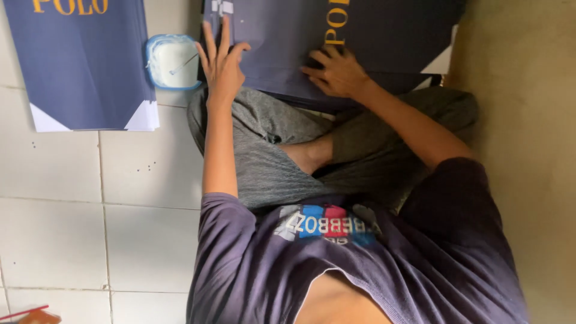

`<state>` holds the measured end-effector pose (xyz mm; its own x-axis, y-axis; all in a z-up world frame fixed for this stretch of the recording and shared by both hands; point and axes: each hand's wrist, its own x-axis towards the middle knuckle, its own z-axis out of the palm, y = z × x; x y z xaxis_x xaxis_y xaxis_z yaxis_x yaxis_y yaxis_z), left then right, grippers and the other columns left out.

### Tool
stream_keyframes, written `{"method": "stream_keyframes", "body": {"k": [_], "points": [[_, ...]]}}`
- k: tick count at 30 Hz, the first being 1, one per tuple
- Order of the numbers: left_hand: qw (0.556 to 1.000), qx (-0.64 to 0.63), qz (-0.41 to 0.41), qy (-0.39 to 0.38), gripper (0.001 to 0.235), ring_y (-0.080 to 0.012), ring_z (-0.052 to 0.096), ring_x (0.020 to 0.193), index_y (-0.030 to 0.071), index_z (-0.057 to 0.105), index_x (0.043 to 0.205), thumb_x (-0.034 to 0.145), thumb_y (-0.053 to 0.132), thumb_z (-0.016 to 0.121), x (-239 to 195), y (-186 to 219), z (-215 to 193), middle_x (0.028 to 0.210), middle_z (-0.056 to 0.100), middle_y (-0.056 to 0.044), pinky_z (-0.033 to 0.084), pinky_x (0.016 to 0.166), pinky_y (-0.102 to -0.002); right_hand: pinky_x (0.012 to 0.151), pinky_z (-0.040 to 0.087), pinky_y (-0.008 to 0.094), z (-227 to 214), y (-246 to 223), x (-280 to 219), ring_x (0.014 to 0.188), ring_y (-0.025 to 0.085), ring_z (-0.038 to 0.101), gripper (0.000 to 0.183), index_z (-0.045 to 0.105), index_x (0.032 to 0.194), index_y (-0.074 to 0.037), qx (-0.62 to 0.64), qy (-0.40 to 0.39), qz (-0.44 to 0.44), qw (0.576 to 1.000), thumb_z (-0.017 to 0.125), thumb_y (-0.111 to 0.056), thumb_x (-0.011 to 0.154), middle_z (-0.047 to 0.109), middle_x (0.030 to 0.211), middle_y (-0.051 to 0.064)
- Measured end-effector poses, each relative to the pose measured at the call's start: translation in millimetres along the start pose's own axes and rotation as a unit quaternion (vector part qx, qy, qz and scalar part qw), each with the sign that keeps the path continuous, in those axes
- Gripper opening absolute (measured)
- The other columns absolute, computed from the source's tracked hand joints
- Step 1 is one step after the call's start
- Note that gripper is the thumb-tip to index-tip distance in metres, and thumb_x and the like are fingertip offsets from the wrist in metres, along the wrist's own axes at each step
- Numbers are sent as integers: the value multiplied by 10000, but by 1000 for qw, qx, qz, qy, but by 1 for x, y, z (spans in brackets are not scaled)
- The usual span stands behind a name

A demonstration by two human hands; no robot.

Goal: The person sits on the floor and assembles dark blue paper bags with gold 'POLO' lettering. They fold the bottom flaps, apply glue from a small container using a stick, and press the seams to secure the bag shape. The person handles multiple bags one at a time, repeating the folding and gluing process.

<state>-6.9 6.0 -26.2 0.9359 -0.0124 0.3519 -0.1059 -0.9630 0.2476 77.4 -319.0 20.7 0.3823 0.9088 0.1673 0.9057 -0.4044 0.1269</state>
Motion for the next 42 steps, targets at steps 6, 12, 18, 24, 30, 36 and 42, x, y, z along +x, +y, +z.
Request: {"method": "stream_keyframes", "body": {"k": [6, 12, 18, 24, 30, 36, 42], "points": [[986, 135, 86, -39, 762, -443, 135, 1546, 144, 600, 1590, 871, -57, 755, 7, 14, 10, 1724, 296, -104, 78, 1198, -725, 666, 584, 606, -12, 84, -124, 1184, 379, 573, 389, 768, 1195, -424, 41, -224, 152, 962, 631, -303, 851, 504, 1566, 17], [957, 244, 58, -144, 686, -410, 122, 1592, 37, 541, 1520, 867, 154, 718, 14, 45, 43, 1685, 322, -243, 9, 1257, -635, 1032, 476, 515, -8, 136, -194, 1214, 306, 623, 879, 481, 1580, -84, 221, -327, 350, 850, 816, -243, 783, 749, 1206, 38], [988, -78, 85, -104, 641, -355, 302, 1497, 108, 695, 1387, 820, -190, 670, 23, 111, 47, 1574, 446, -170, 214, 1166, -706, 753, 628, 514, 20, 134, -184, 967, 473, 684, 335, 817, 1063, -65, 147, -301, 316, 887, 757, -148, 744, 421, 1616, 236], [992, -96, -8, -78, 400, -347, 246, 1527, 153, 701, 1309, 1055, 446, 600, 19, 134, 43, 1617, 397, -90, 97, 1168, -737, 1055, 467, 590, 16, 110, -163, 1405, 457, 470, 417, 671, 1315, -69, 245, -88, 247, 933, 726, -288, 965, 517, 1518, 277], [991, -129, 32, -24, 365, -440, 312, 1487, 116, 666, 1379, 1030, 225, 666, 7, 142, 38, 1599, 370, -208, 243, 1216, -654, 893, 597, 429, 81, 103, -138, 1148, 331, 716, 203, 734, 1048, -68, -17, 42, 120, 992, 700, -265, 1010, 726, 1186, 154], [952, -285, -99, -48, 73, -311, 612, 731, 131, 664, 934, 920, 62, 647, -13, 167, 36, 882, 603, -102, 473, 663, -469, 875, 591, 572, 58, 88, -113, 1311, 435, 588, 537, 682, 1344, -65, 71, 2, 66, 995, 631, -501, 1035, 625, 1395, 231], [841, -450, -246, -172, 610, -265, 778, 958, 68, 612, 1366, 928, 491, 652, -37, 209, 92, 1105, 785, -169, 597, 872, -351, 993, 539, 492, 88, 77, -92, 1293, 252, 642, 316, 728, 1190, -97, -43, 102, 96, 989, 529, -123, 945, 756, 1260, 64]]}}
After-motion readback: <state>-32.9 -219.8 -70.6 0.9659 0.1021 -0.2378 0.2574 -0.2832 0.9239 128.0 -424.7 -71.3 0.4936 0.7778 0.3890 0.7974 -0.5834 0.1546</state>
